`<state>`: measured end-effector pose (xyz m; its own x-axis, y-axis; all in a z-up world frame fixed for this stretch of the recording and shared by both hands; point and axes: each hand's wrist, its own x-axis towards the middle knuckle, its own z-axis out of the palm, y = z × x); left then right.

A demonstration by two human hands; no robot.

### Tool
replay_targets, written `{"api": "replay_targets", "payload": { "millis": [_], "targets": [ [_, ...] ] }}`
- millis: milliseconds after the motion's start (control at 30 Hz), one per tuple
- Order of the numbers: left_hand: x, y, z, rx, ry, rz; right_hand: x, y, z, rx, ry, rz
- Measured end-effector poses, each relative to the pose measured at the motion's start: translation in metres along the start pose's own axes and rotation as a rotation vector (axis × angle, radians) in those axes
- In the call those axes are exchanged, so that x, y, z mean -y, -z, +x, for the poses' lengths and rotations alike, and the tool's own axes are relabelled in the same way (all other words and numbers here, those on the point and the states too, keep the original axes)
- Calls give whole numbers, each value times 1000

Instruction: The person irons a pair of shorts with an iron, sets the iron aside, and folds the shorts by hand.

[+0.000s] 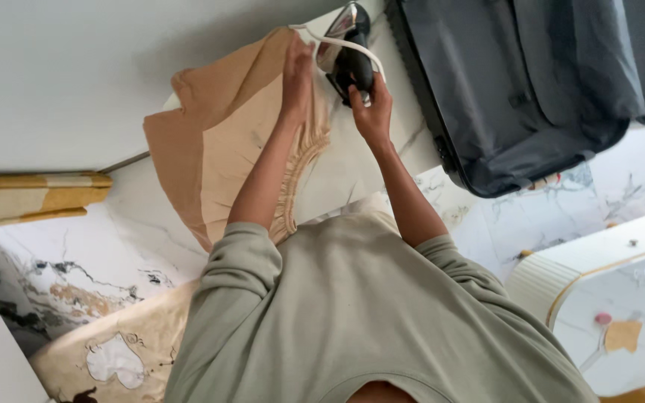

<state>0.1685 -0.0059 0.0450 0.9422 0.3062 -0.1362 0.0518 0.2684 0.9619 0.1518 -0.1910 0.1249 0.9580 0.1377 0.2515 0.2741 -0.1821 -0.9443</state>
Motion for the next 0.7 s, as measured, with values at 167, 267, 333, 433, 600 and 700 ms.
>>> {"api": "replay_targets", "payload": {
  "millis": [167,267,333,433,600,700],
  "targets": [
    [-15,-13,35,-75,-67,-401,7,21,2,78,-56,-309],
    [-33,-18,38,-51,-185,-436,11,31,-4,139,-63,-370],
    [-53,-27,43,-25,-232,-394,13,35,-4,170,-112,-408],
    [-82,-44,47,62,-334,-350,16,41,-5,230,-63,-338],
    [-121,-59,62,257,-513,-268,23,46,3,388,-98,-376],
    [-133,-68,73,385,-444,-212,27,51,6,412,-34,-314]
  ]
}}
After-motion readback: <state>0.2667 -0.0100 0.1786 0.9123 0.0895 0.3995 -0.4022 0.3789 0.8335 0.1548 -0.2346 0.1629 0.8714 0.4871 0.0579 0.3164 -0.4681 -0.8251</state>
